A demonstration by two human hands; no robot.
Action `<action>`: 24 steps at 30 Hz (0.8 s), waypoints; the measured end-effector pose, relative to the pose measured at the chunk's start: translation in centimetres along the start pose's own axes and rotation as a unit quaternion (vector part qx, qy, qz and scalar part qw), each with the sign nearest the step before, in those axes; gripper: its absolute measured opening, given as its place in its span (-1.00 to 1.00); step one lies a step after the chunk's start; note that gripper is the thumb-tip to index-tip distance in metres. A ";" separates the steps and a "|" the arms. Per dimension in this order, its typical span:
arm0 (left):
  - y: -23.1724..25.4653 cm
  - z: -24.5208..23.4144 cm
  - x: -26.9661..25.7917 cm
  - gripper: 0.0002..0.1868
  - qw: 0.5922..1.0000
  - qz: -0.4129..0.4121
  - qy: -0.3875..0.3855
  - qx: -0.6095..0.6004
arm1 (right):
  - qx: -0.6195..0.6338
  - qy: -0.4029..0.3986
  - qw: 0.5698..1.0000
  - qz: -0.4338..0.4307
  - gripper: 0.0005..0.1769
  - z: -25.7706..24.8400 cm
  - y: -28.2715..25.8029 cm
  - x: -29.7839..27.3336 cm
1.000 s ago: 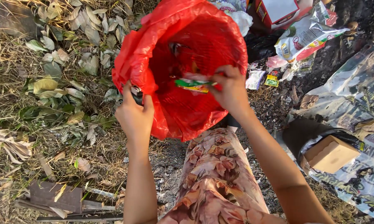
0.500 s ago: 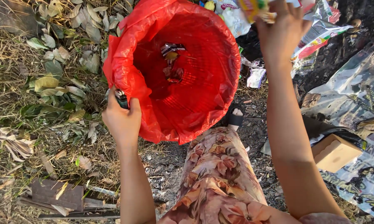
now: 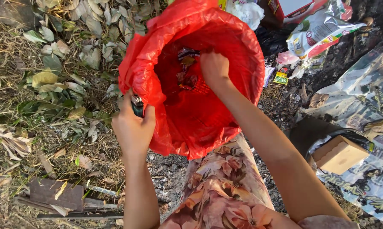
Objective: Sort trash and pick up litter from the ground into bins.
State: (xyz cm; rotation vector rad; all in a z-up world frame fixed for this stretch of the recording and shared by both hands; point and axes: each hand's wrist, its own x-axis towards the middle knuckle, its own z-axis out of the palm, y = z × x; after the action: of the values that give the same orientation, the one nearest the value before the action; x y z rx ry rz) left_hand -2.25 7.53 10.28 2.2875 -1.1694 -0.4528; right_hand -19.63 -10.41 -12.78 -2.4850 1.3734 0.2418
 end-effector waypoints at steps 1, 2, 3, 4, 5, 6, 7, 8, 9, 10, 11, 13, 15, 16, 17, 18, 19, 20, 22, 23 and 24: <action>0.2 -0.2 0.1 -0.47 0.999 0.032 0.004 0.003 | -0.056 -0.078 0.995 0.015 -0.86 3.0 0.3 1.3; 0.7 -0.2 0.3 -0.47 0.999 0.034 0.006 0.003 | -0.057 -0.076 0.995 0.015 -0.86 3.9 0.9 1.9; 1.0 -0.4 0.1 -0.45 1.000 0.002 -0.011 -0.009 | -0.078 -0.016 0.996 0.032 -0.83 5.1 1.2 2.1; 1.3 -0.6 0.0 -0.43 0.999 -0.029 -0.027 -0.021 | -0.099 0.043 0.993 0.049 -0.74 6.3 1.5 2.4; 1.4 -0.6 -0.1 -0.43 0.999 -0.031 -0.028 -0.020 | -0.099 0.041 0.993 0.049 -0.74 6.5 2.0 2.4; 1.6 -0.6 -0.2 -0.45 0.998 -0.032 -0.036 -0.041 | -0.091 -0.020 0.994 0.054 -0.82 6.8 2.6 2.4; 1.8 -0.5 -0.2 -0.46 0.996 -0.033 -0.044 -0.064 | -0.084 -0.080 0.991 0.061 -0.85 7.1 3.3 2.5; 1.7 -0.3 -0.3 -0.46 0.996 -0.034 -0.044 -0.064 | -0.084 -0.081 0.991 0.061 -0.85 7.0 3.4 2.2; 1.6 -0.1 -0.3 -0.45 0.998 -0.018 -0.039 -0.056 | -0.082 -0.074 0.992 0.064 -0.85 6.8 3.6 2.2; 1.5 0.1 -0.2 -0.44 0.998 -0.002 -0.034 -0.047 | -0.080 -0.066 0.992 0.067 -0.85 6.6 3.7 2.2; 1.3 0.4 -0.1 -0.44 0.998 -0.003 -0.035 -0.048 | -0.081 -0.067 0.992 0.067 -0.85 4.6 3.0 1.4; 1.1 1.1 0.2 -0.45 0.999 -0.011 -0.043 -0.021 | -0.095 -0.053 0.993 0.045 -0.85 0.8 1.8 0.0; 0.3 2.0 0.6 -0.44 0.999 -0.022 -0.041 -0.022 | -0.058 -0.033 0.996 0.059 -0.89 -4.6 1.0 -2.1; -0.1 2.4 0.8 -0.44 0.998 -0.033 -0.039 -0.023 | -0.020 -0.014 0.997 0.073 -0.90 -7.3 0.5 -3.0; -0.5 2.5 1.1 -0.44 0.998 -0.033 -0.039 -0.023 | -0.021 -0.014 0.997 0.073 -0.90 -10.0 1.1 -4.0; -1.0 2.7 1.3 -0.46 0.999 -0.032 -0.028 -0.003 | 0.042 0.054 0.997 0.047 -0.89 -12.6 1.7 -5.0; -1.3 3.0 1.6 -0.49 0.999 -0.031 -0.017 0.018 | 0.104 0.122 0.987 0.020 -0.83 -15.3 2.5 -6.0; -1.6 2.9 1.8 -0.49 0.999 -0.031 -0.017 0.018 | 0.104 0.122 0.987 0.020 -0.83 -16.6 3.7 -6.5; -2.3 2.8 2.0 -0.46 0.996 -0.087 0.009 0.003 | 0.189 0.181 0.963 0.065 -0.81 -19.1 6.0 -7.7; -3.2 3.0 2.0 -0.46 0.996 -0.087 0.009 0.002 | 0.187 0.181 0.963 0.066 -0.81 -18.3 7.7 -6.9; -4.1 3.2 1.9 -0.50 0.995 -0.093 0.026 -0.030 | 0.166 0.189 0.964 0.090 -0.80 -17.4 9.4 -6.1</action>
State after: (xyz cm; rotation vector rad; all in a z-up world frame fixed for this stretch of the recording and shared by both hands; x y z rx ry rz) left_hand -0.20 6.96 5.19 2.3520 -0.9098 -0.4870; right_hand -30.74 -16.11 3.77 -2.1984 1.6296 -0.4186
